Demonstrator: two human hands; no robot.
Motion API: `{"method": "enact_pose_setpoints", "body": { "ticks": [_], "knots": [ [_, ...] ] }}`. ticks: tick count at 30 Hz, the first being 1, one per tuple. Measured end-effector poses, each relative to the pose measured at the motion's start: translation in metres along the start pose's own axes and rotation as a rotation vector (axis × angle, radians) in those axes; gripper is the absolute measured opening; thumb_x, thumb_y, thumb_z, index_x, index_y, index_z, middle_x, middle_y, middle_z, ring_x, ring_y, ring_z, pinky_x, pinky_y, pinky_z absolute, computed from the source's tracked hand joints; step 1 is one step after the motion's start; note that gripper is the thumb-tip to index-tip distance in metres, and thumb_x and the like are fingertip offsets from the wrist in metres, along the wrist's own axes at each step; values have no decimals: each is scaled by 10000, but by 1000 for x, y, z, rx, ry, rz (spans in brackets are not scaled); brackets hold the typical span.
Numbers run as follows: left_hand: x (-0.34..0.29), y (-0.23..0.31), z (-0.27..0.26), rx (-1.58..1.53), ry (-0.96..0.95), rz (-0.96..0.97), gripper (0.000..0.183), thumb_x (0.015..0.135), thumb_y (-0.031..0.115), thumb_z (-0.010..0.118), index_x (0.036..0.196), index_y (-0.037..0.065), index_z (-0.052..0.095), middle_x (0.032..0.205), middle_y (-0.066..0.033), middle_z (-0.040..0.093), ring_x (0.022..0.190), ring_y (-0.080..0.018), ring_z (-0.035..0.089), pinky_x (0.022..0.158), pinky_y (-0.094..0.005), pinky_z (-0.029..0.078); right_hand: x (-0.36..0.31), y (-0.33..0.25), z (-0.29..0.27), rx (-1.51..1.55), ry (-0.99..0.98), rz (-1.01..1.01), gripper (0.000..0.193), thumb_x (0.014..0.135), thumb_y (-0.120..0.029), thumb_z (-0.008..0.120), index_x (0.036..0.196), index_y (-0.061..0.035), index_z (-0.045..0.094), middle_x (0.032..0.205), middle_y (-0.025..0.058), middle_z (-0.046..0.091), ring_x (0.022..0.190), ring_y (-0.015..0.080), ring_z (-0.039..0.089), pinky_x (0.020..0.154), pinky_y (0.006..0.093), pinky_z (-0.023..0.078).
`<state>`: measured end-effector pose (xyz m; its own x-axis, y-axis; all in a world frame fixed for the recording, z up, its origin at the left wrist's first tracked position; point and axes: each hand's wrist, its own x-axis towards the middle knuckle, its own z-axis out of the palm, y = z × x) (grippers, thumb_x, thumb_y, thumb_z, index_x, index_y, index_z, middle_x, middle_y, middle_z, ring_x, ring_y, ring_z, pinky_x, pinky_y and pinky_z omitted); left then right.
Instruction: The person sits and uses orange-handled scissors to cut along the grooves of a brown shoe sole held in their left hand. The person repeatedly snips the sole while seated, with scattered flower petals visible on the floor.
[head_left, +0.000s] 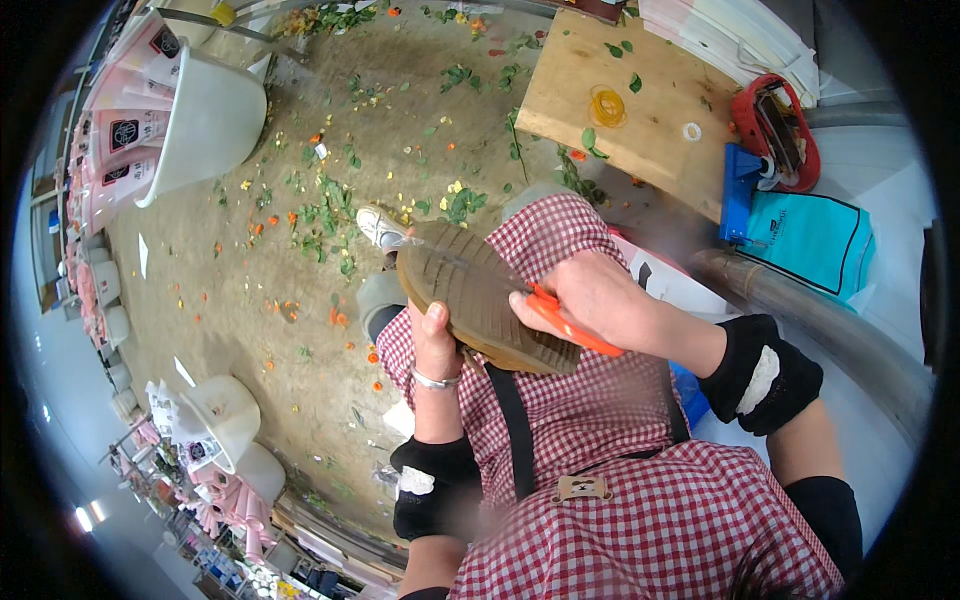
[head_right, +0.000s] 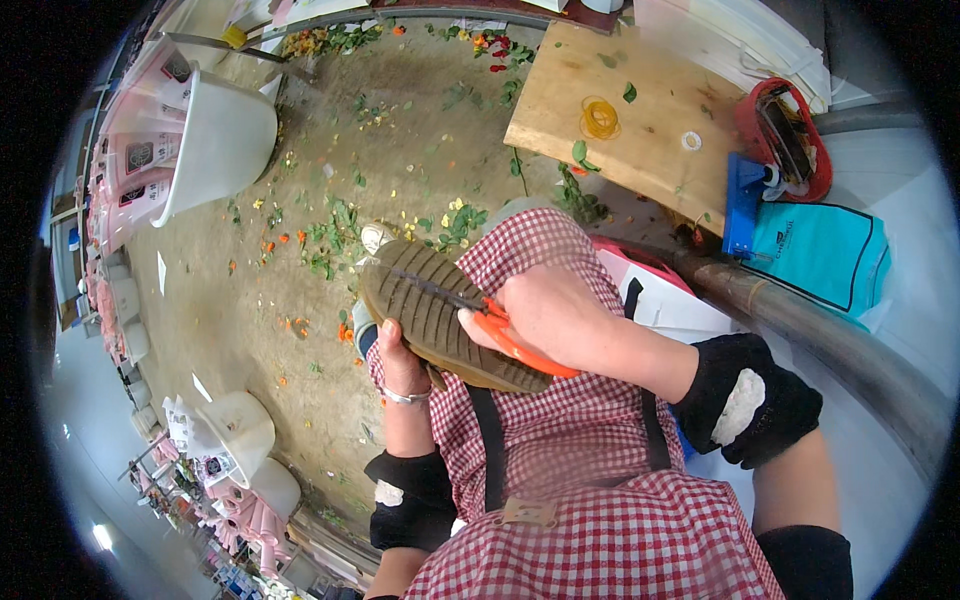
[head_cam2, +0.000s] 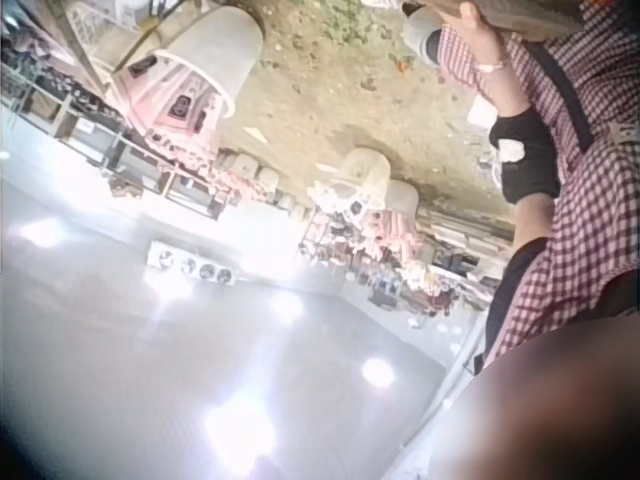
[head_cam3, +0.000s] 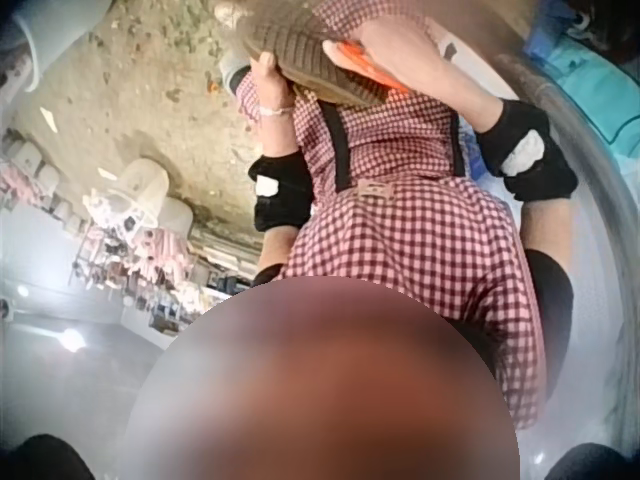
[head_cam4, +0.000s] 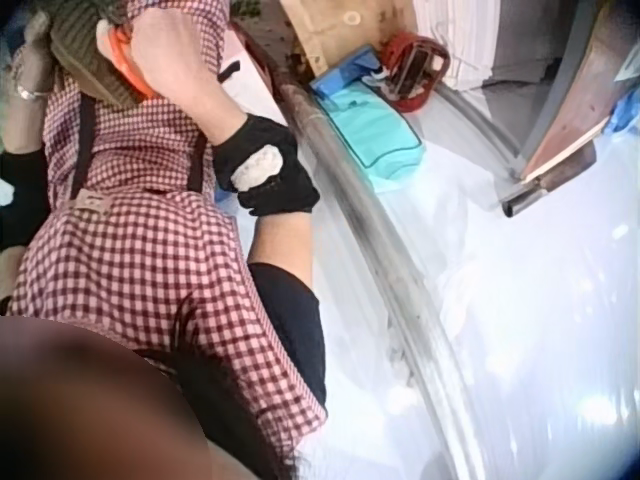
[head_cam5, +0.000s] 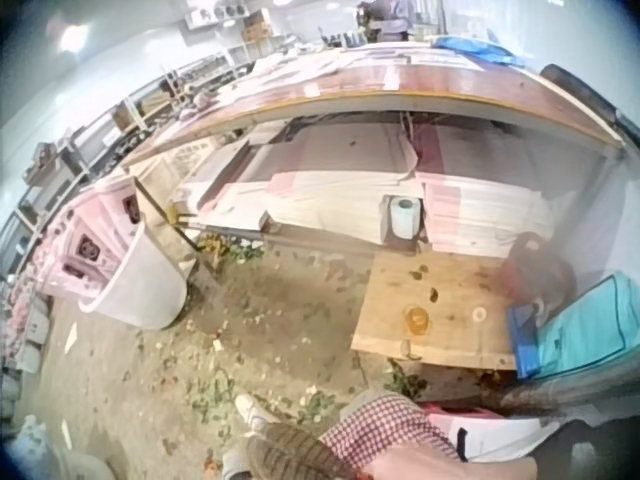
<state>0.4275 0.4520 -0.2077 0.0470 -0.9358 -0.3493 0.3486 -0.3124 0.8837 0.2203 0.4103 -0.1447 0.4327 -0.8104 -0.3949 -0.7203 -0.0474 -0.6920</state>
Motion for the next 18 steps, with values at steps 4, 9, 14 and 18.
{"method": "enact_pose_setpoints", "body": {
  "ticks": [4,9,14,18],
  "knots": [
    [-7,2,6,-198,80,-167,913,655,551,676,1307,14,330,1206,-135,482,1076,-257,515,898,-381,445,-2,7,-7,3,77,-12,482,779,-414,590,520,-10,555,485,191,493,479,354,539,487,397,443],
    [-6,12,6,-205,70,-152,880,669,542,675,1291,7,353,1207,-132,498,1064,-260,535,894,-386,463,-10,5,-18,-238,41,-102,452,746,-468,615,694,-21,583,591,167,585,565,332,595,532,402,477],
    [-11,13,6,-208,81,-163,876,669,527,679,1292,6,352,1209,-133,496,1068,-260,533,897,-388,460,-9,-2,-20,-273,127,-185,388,720,-380,627,643,-2,581,571,157,584,540,306,602,495,401,471],
    [-12,11,-1,-120,6,-125,787,747,537,586,1299,27,354,1224,-153,498,1077,-289,531,906,-423,454,-9,-6,-23,-348,142,-209,335,724,-334,609,644,-10,585,575,149,588,537,279,608,485,378,473]
  ]
}}
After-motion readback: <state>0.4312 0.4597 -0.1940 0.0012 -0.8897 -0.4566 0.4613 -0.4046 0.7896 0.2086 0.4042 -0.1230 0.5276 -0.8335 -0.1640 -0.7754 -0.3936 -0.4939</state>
